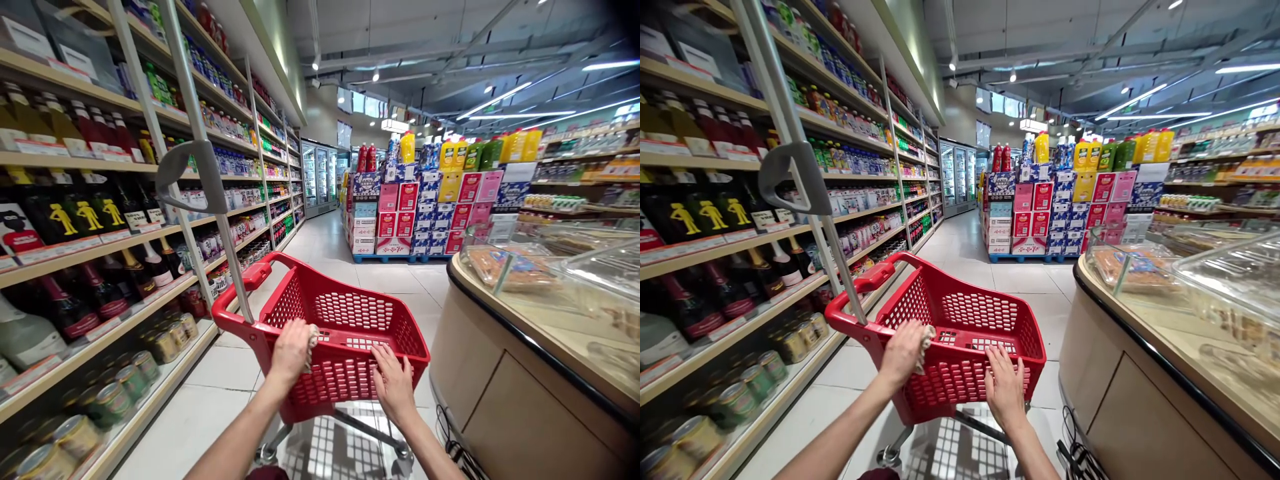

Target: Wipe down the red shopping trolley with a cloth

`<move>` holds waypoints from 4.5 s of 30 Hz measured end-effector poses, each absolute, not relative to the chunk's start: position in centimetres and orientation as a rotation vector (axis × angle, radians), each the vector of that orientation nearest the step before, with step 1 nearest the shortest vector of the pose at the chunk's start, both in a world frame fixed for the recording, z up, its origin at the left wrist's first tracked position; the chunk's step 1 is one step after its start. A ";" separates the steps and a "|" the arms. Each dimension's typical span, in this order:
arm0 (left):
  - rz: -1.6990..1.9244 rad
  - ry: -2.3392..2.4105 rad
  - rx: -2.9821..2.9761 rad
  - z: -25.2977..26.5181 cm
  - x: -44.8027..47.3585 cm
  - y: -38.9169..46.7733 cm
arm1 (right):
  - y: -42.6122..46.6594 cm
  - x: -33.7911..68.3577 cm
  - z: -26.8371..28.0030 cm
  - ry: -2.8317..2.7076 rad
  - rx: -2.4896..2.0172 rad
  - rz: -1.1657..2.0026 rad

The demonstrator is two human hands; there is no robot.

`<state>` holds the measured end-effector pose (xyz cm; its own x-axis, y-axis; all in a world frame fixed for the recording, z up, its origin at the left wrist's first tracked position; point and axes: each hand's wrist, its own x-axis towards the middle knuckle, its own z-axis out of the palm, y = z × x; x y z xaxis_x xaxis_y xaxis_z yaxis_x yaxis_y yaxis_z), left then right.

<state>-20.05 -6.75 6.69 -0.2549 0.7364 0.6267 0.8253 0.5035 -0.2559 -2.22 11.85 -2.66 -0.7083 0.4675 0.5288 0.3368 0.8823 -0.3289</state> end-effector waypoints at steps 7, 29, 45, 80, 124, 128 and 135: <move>-0.193 -2.097 -1.428 4.7 -16.9 -3.6 | 12.0 -1.5 -1.9 -2.450 -0.532 0.261; -0.133 -2.034 -1.311 5.2 -16.8 -5.3 | 12.4 -1.4 -2.5 -2.459 -0.494 0.243; -0.151 -2.111 -1.331 5.6 -16.9 -5.2 | 12.0 -1.0 -1.1 -2.455 -0.525 0.297; -0.215 -2.096 -1.069 8.9 -20.6 -11.5 | 12.1 -1.1 -1.8 -2.427 -0.477 0.292; -0.176 -2.154 -1.317 4.7 -15.6 -3.8 | 12.4 -1.1 -1.9 -2.462 -0.464 0.274; -0.232 -2.163 -1.162 7.0 -18.0 -7.7 | 12.1 -1.0 -1.8 -2.426 -0.477 0.296; -0.141 -2.232 -1.243 6.1 -16.7 -5.2 | 11.9 -1.4 -1.5 -2.412 -0.506 0.327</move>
<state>-16.68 -5.18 6.08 -0.4019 0.7471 0.5294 0.8080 0.5614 -0.1789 -1.43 11.94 -1.49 -0.7188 0.4339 0.5431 0.2737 0.8948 -0.3527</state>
